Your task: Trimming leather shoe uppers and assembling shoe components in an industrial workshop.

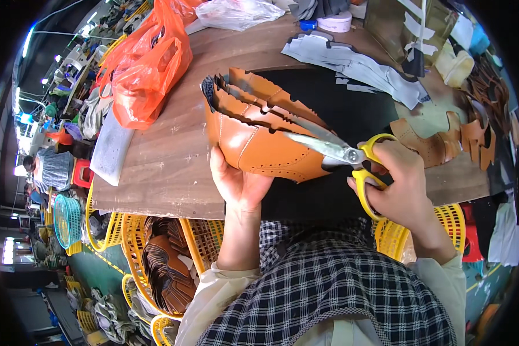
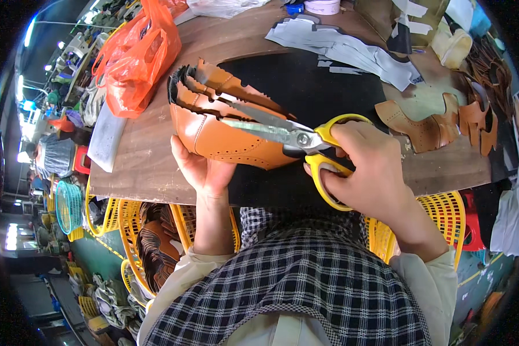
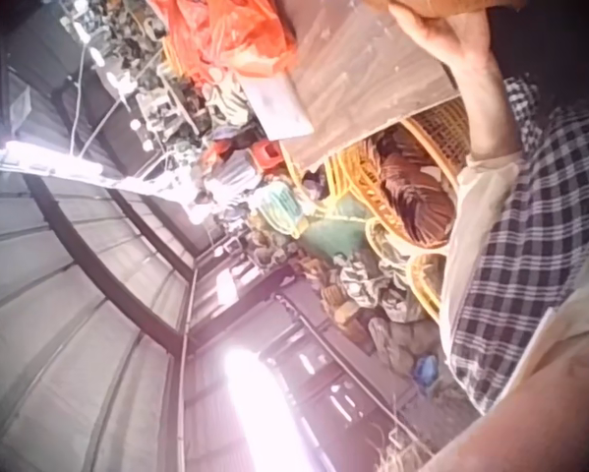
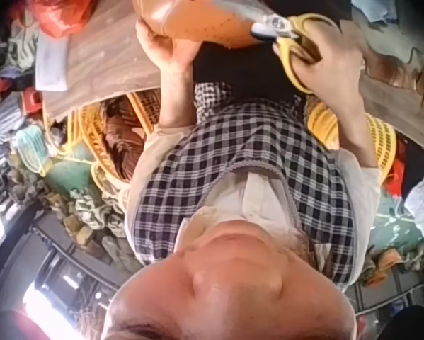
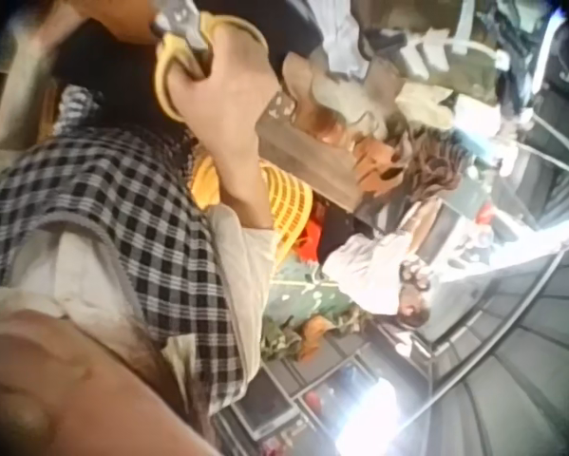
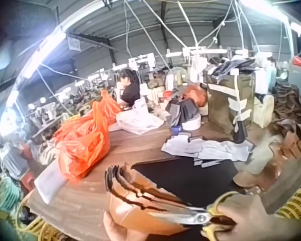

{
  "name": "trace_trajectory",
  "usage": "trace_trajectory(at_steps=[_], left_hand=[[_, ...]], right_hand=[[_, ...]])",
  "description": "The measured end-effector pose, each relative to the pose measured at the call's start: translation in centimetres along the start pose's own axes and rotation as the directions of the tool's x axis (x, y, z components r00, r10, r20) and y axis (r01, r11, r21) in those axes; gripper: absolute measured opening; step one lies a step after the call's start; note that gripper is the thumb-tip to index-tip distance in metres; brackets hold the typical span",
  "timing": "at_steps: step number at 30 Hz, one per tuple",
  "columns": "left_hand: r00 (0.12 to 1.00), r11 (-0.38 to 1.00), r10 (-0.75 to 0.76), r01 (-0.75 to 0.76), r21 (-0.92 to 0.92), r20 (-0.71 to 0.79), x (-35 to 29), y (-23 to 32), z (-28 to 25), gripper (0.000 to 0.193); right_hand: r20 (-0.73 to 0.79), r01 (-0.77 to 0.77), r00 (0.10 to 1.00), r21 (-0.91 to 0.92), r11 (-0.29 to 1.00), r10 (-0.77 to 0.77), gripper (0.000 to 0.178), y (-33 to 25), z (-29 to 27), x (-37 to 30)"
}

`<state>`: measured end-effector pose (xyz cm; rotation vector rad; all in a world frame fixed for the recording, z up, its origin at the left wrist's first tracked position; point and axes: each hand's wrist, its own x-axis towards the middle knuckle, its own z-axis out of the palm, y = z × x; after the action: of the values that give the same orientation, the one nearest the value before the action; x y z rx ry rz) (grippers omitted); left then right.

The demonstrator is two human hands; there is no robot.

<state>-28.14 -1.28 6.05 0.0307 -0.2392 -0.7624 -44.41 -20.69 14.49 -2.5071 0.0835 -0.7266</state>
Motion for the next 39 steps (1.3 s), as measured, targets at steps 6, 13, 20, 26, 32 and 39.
trace_trajectory(at_steps=[6,13,20,26,32,39], left_hand=[[1.000,0.994,0.008,-0.006,0.110,-0.017,-0.4,-0.3,0.8,0.068],[1.000,0.997,-0.017,0.018,0.077,-0.012,-1.0,-0.2,1.4,0.070],[0.998,0.994,-0.045,0.048,0.102,-0.038,-1.1,-0.5,1.4,0.072],[0.997,0.997,-0.071,0.072,-0.037,0.025,-0.9,-0.8,1.1,0.074],[0.995,0.993,-0.082,0.087,-0.085,0.054,-0.6,-0.8,1.1,0.073],[0.993,0.992,-0.101,0.105,-0.074,0.060,-0.4,-0.9,1.0,0.072]], right_hand=[[0.020,0.089,0.996,-0.136,0.987,-0.087,0.031,1.3,0.1,-0.3],[0.077,0.194,0.980,-0.223,0.955,-0.181,0.030,1.7,-1.2,0.6],[0.093,0.285,0.958,-0.282,0.916,-0.270,0.032,2.2,-2.0,1.7],[0.105,0.261,0.965,-0.285,0.922,-0.241,0.032,2.1,-1.9,0.9],[0.093,0.226,0.973,-0.256,0.940,-0.209,0.032,2.1,-2.1,0.2],[0.109,0.154,0.984,-0.140,0.978,-0.140,0.032,2.1,-1.7,0.0]])
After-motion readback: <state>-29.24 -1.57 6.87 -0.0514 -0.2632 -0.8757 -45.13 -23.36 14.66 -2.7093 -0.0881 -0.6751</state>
